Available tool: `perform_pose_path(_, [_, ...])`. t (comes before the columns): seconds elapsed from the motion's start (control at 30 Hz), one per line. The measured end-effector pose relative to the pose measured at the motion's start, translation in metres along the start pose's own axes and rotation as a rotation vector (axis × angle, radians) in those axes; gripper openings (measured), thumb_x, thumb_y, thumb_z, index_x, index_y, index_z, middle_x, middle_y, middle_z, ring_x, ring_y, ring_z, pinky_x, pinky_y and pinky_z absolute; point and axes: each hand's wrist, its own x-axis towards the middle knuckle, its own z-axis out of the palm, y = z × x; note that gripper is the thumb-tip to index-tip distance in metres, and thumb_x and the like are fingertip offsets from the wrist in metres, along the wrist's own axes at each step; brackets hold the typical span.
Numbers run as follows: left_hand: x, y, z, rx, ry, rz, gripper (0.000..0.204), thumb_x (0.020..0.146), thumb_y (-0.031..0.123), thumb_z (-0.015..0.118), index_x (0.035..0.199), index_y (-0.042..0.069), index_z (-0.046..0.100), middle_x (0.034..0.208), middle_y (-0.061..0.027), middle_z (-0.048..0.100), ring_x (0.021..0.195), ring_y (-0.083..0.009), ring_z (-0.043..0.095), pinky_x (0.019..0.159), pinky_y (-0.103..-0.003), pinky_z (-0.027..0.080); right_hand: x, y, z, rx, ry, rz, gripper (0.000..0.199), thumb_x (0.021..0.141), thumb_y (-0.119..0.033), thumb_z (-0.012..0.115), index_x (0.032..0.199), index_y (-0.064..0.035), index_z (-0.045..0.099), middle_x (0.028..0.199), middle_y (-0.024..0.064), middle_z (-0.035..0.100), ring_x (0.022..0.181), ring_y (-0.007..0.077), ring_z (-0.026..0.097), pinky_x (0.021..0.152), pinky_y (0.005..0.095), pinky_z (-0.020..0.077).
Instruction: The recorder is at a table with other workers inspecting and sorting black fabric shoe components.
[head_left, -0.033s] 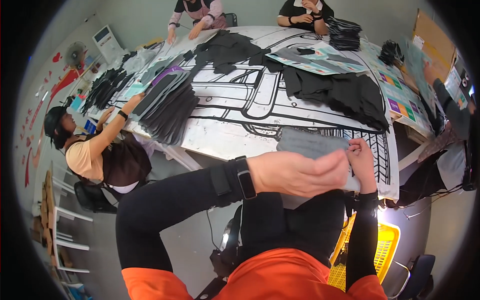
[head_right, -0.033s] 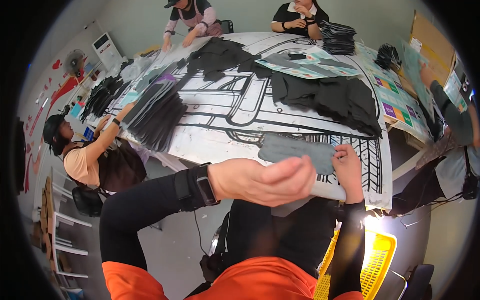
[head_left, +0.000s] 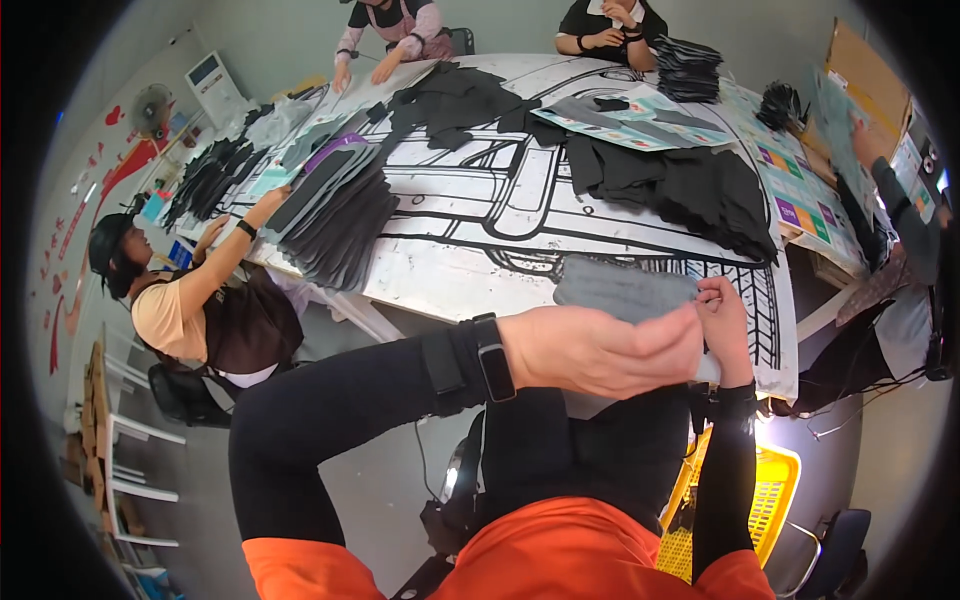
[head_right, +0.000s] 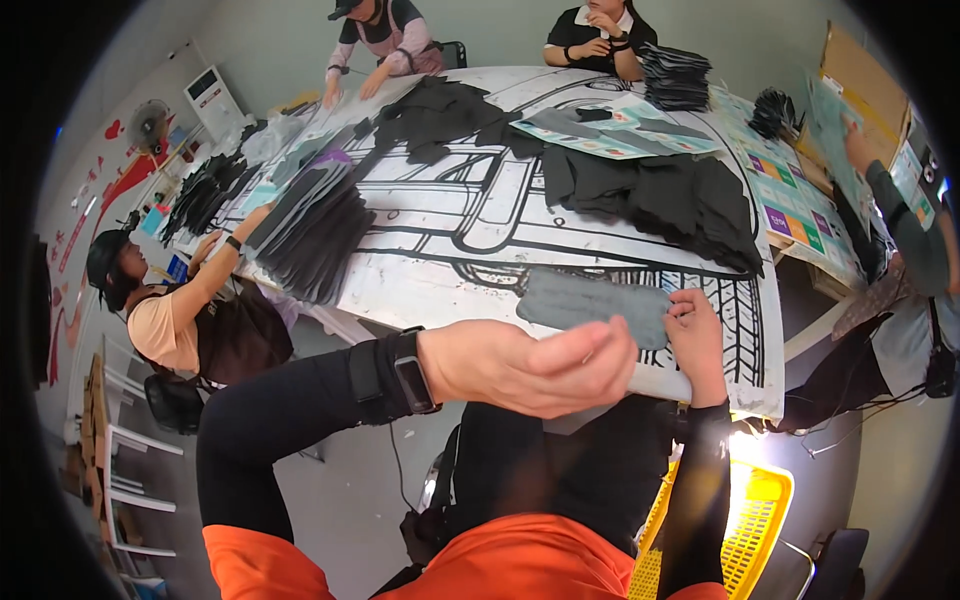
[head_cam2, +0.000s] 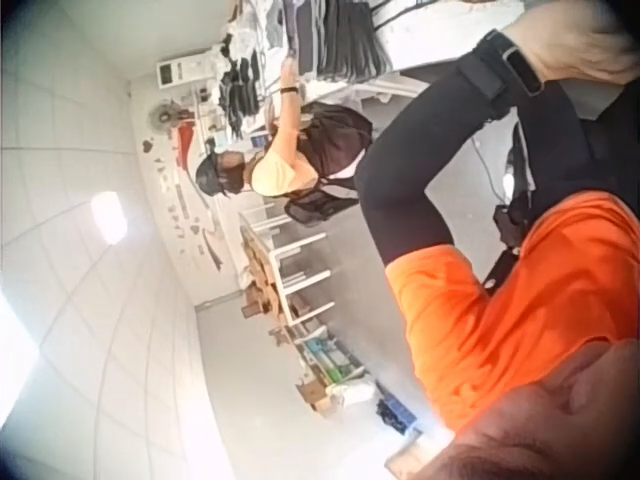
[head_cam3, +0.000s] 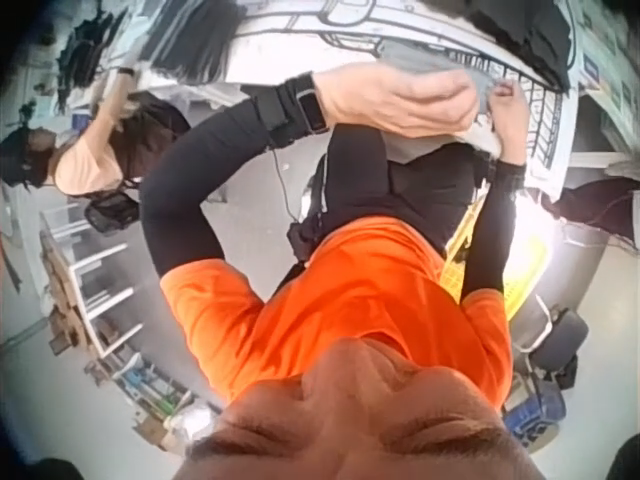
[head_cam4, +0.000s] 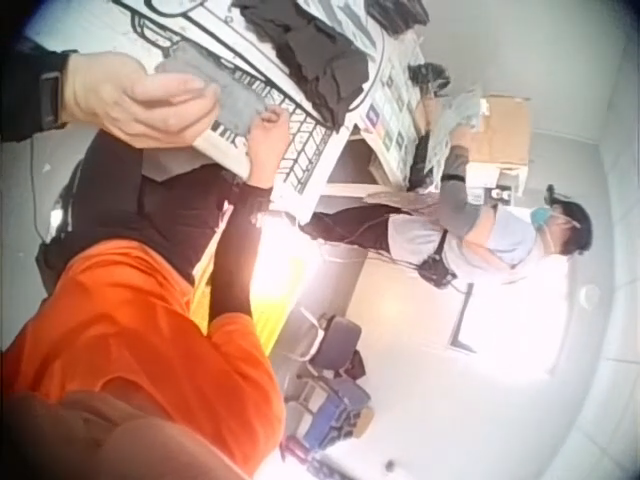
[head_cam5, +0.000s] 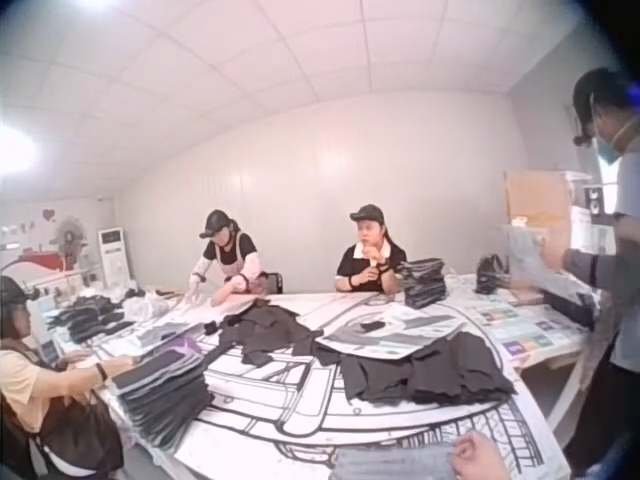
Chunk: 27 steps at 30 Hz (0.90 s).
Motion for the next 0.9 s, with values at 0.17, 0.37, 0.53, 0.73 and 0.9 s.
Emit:
perform_pose_path(0.17, [0.006, 0.007, -0.014, 0.058, 0.018, 0.095, 0.021, 0.076, 0.014, 0.065, 0.094, 0.006, 0.066, 0.109, -0.0051, 0.058, 0.120, -0.0265, 0.055, 0.116, -0.040, 0.037, -0.006, -0.016, 0.003, -0.080, -0.004, -0.026, 0.032, 0.087, 0.001, 0.068, 0.119, -0.0007, 0.063, 0.094, 0.0059, 0.067, 0.071, 0.0126, 0.062, 0.067, 0.0282, 0.0502])
perform_pose_path(0.37, [0.011, 0.007, -0.021, 0.047, 0.036, 0.085, 0.020, 0.077, 0.015, 0.064, 0.095, 0.007, 0.066, 0.110, -0.0050, 0.059, 0.122, -0.0255, 0.054, 0.116, -0.040, 0.037, -0.009, -0.019, -0.006, -0.087, -0.022, -0.013, 0.030, 0.091, -0.004, 0.068, 0.120, -0.0012, 0.067, 0.096, 0.0083, 0.071, 0.076, 0.0158, 0.065, 0.072, 0.0311, 0.0525])
perform_pose_path(0.53, [0.013, 0.005, -0.027, 0.006, 0.010, 0.043, 0.027, 0.085, 0.021, 0.057, 0.105, 0.005, 0.066, 0.112, -0.0054, 0.060, 0.121, -0.0243, 0.054, 0.117, -0.040, 0.038, -0.008, -0.012, -0.006, -0.143, -0.003, -0.073, 0.027, 0.097, -0.010, 0.063, 0.122, 0.0004, 0.068, 0.098, 0.0134, 0.073, 0.082, 0.0214, 0.068, 0.078, 0.0338, 0.0533])
perform_pose_path(0.73, [0.009, 0.002, -0.024, -0.006, -0.002, 0.040, 0.029, 0.087, 0.023, 0.054, 0.106, 0.005, 0.066, 0.112, -0.0066, 0.061, 0.119, -0.0247, 0.056, 0.115, -0.041, 0.041, -0.004, -0.006, 0.001, -0.143, 0.023, -0.102, 0.027, 0.102, -0.013, 0.058, 0.122, 0.0015, 0.069, 0.101, 0.0177, 0.075, 0.087, 0.0247, 0.069, 0.081, 0.0354, 0.0535])
perform_pose_path(0.9, [0.016, -0.005, -0.021, -0.032, -0.042, 0.077, 0.029, 0.087, 0.023, 0.054, 0.106, 0.004, 0.066, 0.112, -0.0076, 0.061, 0.118, -0.0250, 0.057, 0.114, -0.042, 0.042, 0.005, 0.017, -0.008, -0.162, 0.124, -0.234, 0.031, 0.105, -0.019, 0.054, 0.123, 0.0006, 0.069, 0.102, 0.0194, 0.074, 0.086, 0.0260, 0.070, 0.082, 0.0362, 0.0535])
